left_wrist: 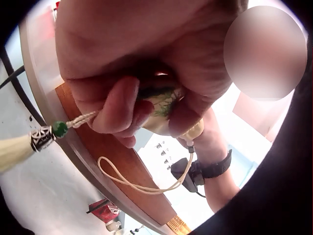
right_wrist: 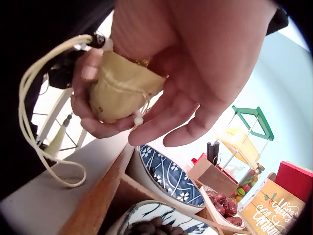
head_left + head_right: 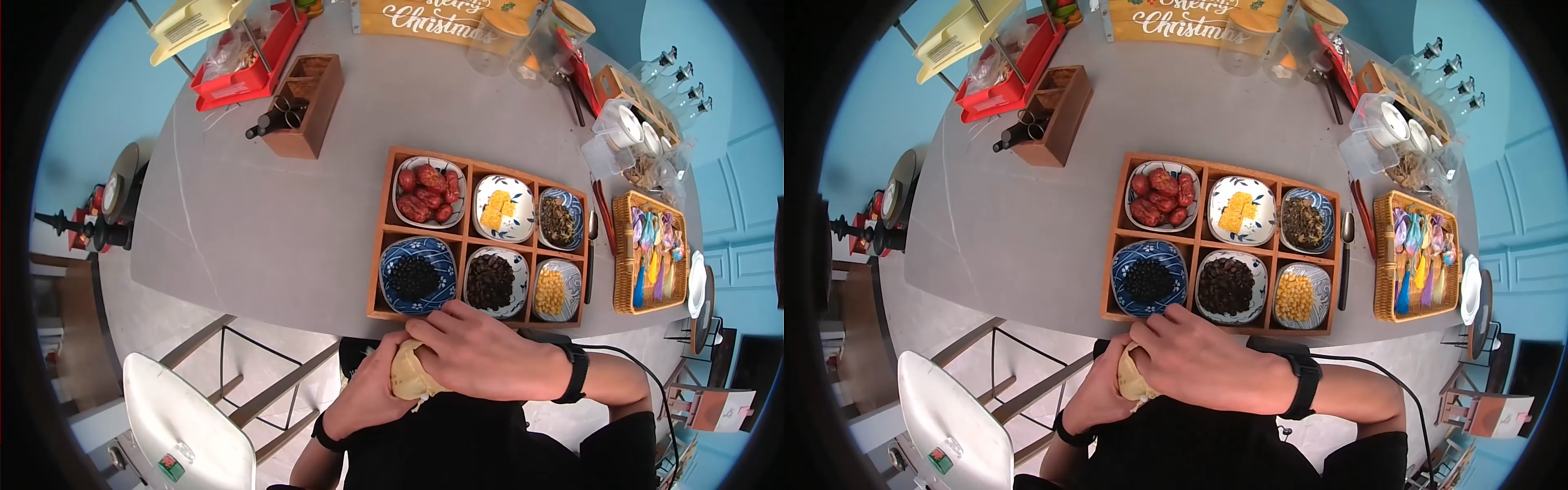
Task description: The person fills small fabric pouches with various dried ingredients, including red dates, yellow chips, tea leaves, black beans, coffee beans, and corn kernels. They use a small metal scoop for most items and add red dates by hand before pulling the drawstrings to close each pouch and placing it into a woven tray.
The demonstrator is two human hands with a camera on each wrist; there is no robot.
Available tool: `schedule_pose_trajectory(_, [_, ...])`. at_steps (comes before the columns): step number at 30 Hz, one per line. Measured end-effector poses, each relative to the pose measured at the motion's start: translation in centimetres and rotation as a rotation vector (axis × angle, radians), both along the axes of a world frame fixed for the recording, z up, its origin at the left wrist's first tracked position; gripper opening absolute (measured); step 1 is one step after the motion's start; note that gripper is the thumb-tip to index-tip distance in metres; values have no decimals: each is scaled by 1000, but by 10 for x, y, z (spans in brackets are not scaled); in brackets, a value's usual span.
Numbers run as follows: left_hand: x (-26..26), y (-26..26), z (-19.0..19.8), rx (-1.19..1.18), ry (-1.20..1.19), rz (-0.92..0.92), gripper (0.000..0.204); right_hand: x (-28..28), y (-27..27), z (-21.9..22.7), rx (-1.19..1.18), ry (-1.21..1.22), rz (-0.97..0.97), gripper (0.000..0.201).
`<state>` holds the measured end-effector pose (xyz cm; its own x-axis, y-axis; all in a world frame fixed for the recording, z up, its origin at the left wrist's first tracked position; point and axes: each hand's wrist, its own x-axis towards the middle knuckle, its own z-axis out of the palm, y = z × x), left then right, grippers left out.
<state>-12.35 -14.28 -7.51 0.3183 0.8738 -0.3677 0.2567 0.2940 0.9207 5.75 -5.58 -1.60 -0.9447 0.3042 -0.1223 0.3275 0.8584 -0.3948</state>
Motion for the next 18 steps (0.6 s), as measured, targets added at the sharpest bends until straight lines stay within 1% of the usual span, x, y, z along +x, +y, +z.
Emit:
schedule_pose_trajectory(2, [1,1,-1,-40,32,2,68,2,3,6,-5,32,-26,23])
schedule_pose_trajectory(4, [1,1,-5,117,63,-5,64,7,6,16,-18,60,-47,23])
schedule_pose_trajectory(6, [-2,2,-6,101,45,13,63,14,15,28,-121,181,-178,21])
schedule_pose_trajectory(7, [-4,3,-7,86,29,21,62,17,23,30,-118,179,-176,21])
schedule_pose_trajectory(8, [-5,1,-11,93,-7,59,64,21,34,31,-111,265,-265,20])
schedule_pose_trajectory(9, [-7,-2,-14,95,-9,58,64,24,45,32,-105,353,-357,19])
schedule_pose_trajectory(11, [-13,-7,-21,91,-180,90,65,28,75,14,44,363,-515,21])
schedule_pose_trajectory(12, [-15,-9,-23,81,-214,71,67,29,84,4,50,365,-522,21])
schedule_pose_trajectory(13, [-15,-10,-22,86,-213,64,67,29,93,-6,-15,343,-554,23])
schedule_pose_trajectory(14, [-14,-11,-21,88,-272,80,69,29,99,-14,-81,319,-582,25])
schedule_pose_trajectory(15, [-13,-13,-21,87,-332,99,70,28,103,-22,-79,319,-581,25])
schedule_pose_trajectory(16, [-11,-16,-25,88,-332,101,70,26,105,-30,-29,335,-527,26])
schedule_pose_trajectory(17, [-10,-19,-31,44,-423,114,72,24,106,-33,21,353,-471,28])
schedule_pose_trajectory(18, [-9,-20,-34,0,-514,127,74,24,106,-33,19,355,-469,28])
